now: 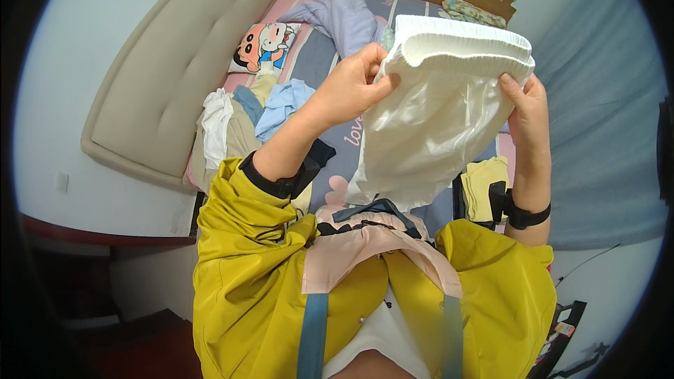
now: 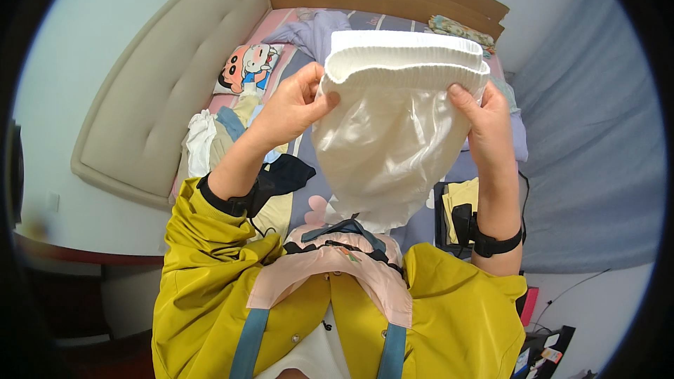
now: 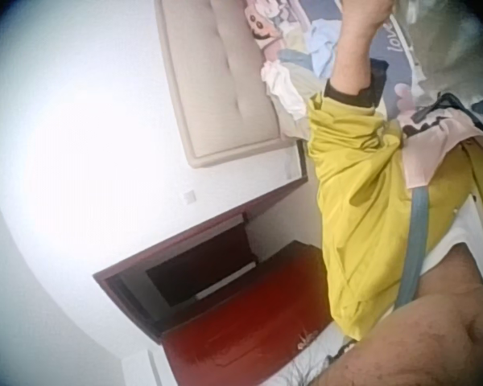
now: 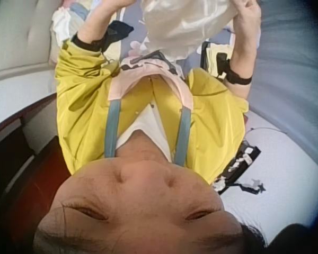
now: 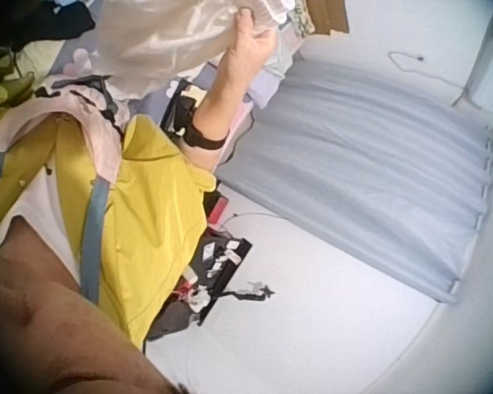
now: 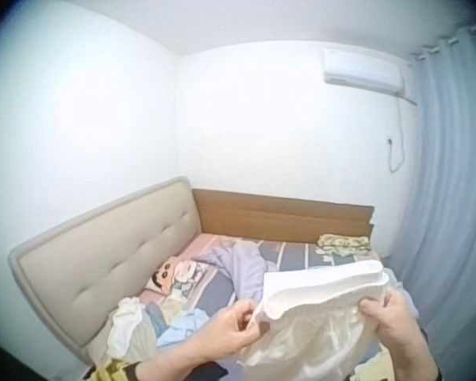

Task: The person folds several garments on a bed, including a beige jacket, a yellow polo shirt, white shorts, and a light blue shirt. Each item is smoothed, folded into a compact rectangle, and stacked on the bed.

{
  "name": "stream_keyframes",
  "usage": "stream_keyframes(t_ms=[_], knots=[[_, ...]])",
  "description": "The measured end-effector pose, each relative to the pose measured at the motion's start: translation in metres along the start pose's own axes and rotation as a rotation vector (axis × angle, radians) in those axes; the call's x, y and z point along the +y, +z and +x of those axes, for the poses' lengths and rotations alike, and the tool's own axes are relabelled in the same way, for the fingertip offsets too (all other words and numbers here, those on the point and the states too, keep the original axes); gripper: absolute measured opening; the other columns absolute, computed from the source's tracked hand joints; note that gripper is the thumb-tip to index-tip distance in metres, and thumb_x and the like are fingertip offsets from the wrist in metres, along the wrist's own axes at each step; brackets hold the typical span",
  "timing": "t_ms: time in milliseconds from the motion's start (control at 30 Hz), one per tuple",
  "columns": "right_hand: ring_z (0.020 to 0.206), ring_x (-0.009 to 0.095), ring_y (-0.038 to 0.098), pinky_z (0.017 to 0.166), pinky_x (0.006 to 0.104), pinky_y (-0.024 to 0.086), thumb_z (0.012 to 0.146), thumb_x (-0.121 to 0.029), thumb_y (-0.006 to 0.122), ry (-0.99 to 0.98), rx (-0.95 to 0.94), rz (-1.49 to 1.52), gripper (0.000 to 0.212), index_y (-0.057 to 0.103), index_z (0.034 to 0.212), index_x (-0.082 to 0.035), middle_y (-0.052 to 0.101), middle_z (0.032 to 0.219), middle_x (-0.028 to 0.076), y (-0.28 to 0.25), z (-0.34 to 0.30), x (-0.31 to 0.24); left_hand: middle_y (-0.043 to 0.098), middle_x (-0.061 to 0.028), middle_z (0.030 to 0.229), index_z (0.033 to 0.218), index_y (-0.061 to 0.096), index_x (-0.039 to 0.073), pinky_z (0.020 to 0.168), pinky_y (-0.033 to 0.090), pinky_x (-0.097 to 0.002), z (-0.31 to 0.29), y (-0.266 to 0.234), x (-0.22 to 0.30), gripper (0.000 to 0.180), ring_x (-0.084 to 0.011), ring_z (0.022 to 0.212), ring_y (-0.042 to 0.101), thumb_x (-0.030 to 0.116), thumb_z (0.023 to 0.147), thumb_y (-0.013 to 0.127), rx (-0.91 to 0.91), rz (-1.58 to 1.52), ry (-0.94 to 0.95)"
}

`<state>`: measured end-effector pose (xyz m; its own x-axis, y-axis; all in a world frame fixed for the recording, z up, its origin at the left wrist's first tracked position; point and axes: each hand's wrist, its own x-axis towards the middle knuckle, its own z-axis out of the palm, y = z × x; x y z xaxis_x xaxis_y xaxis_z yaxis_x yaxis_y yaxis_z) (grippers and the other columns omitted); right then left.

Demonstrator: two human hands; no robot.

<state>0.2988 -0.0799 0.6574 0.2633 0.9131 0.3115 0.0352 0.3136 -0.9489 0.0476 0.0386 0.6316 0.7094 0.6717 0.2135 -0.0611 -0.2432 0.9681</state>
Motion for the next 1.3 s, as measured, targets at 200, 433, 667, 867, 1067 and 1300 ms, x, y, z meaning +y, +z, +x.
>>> stream_keyframes(t_ms=[200,433,667,867,1067,1300], knots=[[0.089,0.013,0.058,0.079,0.0270,0.046,0.087,-0.019,0.056,0.051,-0.028,0.179,0.032,0.050,0.110,0.002,0.060,0.101,0.009,0.001,0.000,-0.001,0.059,-0.0046,0.086,0.109,0.045,-0.001,0.069,0.044,-0.0224,-0.009,0.017,0.004,0.035,-0.0070,0.079,0.053,0.014,0.081,0.061,0.067,-0.147,0.100],[0.088,0.013,0.058,0.079,0.0268,0.046,0.087,-0.018,0.055,0.072,-0.052,0.227,0.031,0.051,0.110,0.003,0.061,0.100,0.009,0.006,-0.002,-0.002,0.054,-0.0081,0.111,0.122,0.041,0.001,0.087,0.041,-0.0292,-0.013,0.015,0.007,0.058,-0.0158,0.102,0.051,0.011,0.071,0.066,-0.059,0.171,0.067],[0.088,0.013,0.059,0.079,0.0268,0.046,0.087,-0.018,0.055,0.078,-0.043,0.232,0.032,0.050,0.110,0.004,0.060,0.100,0.010,0.003,-0.005,0.004,0.056,-0.0189,0.104,0.109,0.041,-0.001,0.082,0.044,-0.0325,-0.014,0.029,-0.003,0.053,-0.0257,0.098,0.055,0.017,0.070,0.072,0.022,0.236,0.180],[0.093,0.017,0.059,0.083,0.0298,0.047,0.088,-0.018,0.052,0.073,-0.015,0.287,0.034,0.049,0.113,0.005,0.060,0.104,0.013,-0.002,-0.009,0.005,0.059,-0.0053,0.102,0.115,0.048,0.002,0.082,0.044,-0.0268,-0.011,0.022,-0.009,0.036,-0.0112,0.093,0.055,0.013,0.083,0.059,-0.055,-0.159,0.035],[0.097,0.020,0.059,0.085,0.0322,0.047,0.088,-0.017,0.050,0.102,-0.090,0.437,0.036,0.047,0.115,0.007,0.058,0.109,0.015,-0.011,-0.008,0.009,0.060,-0.0088,0.105,0.118,0.048,-0.005,0.081,0.046,-0.0250,-0.013,0.017,-0.019,0.036,-0.0115,0.092,0.058,0.015,0.088,0.053,-0.227,-0.618,-0.108],[0.100,0.024,0.058,0.088,0.0366,0.046,0.089,-0.016,0.048,0.117,-0.140,0.557,0.033,0.049,0.114,0.006,0.057,0.112,0.016,-0.013,-0.010,0.016,0.060,-0.0100,0.107,0.118,0.048,-0.007,0.084,0.046,-0.0263,-0.020,0.011,-0.011,0.037,-0.0133,0.094,0.058,0.005,0.083,0.053,-0.350,-0.635,-0.190]])
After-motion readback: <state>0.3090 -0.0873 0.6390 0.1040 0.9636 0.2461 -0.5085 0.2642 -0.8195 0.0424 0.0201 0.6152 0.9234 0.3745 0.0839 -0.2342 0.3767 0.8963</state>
